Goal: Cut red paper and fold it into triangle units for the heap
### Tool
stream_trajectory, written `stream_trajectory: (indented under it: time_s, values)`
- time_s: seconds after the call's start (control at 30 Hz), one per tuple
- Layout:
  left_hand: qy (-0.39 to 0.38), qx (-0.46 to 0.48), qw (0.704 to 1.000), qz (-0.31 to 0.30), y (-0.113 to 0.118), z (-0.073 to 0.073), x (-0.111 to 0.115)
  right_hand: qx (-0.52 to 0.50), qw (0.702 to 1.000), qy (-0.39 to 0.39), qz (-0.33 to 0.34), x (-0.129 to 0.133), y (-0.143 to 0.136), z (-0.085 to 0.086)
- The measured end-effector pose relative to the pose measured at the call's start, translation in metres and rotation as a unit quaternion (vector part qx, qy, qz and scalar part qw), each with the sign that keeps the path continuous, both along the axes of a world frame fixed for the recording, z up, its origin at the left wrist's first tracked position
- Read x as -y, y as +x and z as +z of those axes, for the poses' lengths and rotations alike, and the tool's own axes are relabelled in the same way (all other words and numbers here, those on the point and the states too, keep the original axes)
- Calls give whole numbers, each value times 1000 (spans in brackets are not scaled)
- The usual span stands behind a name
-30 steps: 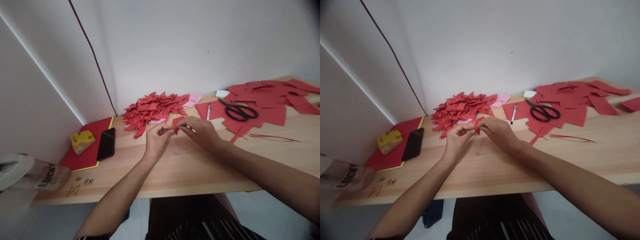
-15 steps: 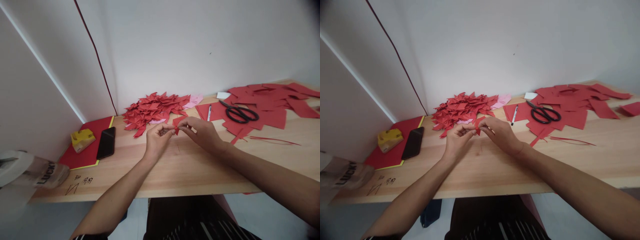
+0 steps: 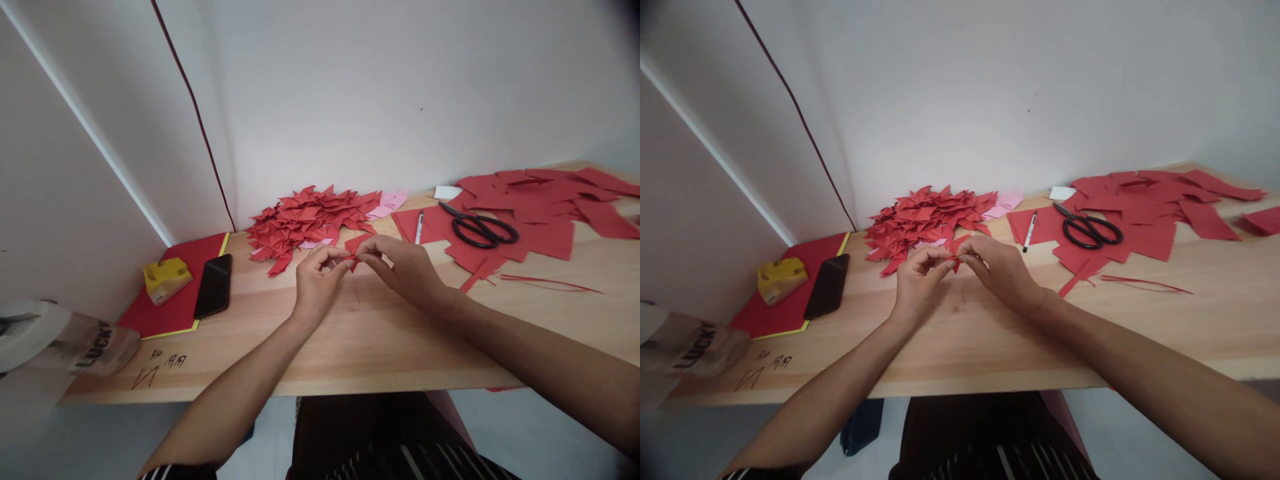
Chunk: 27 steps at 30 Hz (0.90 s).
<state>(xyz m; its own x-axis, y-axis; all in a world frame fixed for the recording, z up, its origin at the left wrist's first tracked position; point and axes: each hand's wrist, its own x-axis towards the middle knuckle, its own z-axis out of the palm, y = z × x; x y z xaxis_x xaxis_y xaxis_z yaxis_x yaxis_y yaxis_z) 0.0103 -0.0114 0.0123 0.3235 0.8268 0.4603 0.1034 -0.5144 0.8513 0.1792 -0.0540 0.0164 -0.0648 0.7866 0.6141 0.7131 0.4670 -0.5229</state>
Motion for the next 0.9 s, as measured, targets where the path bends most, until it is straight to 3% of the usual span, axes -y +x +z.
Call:
stream_trajectory:
  time_s: [0.4,0.9]
  values:
    - [114,-23,993,21,-3,2,3,-56,998,-8,18,-2,-2,-8]
    - [59,0,998,11,-3,2,0,-66,997,-36,34,-2,0,-6]
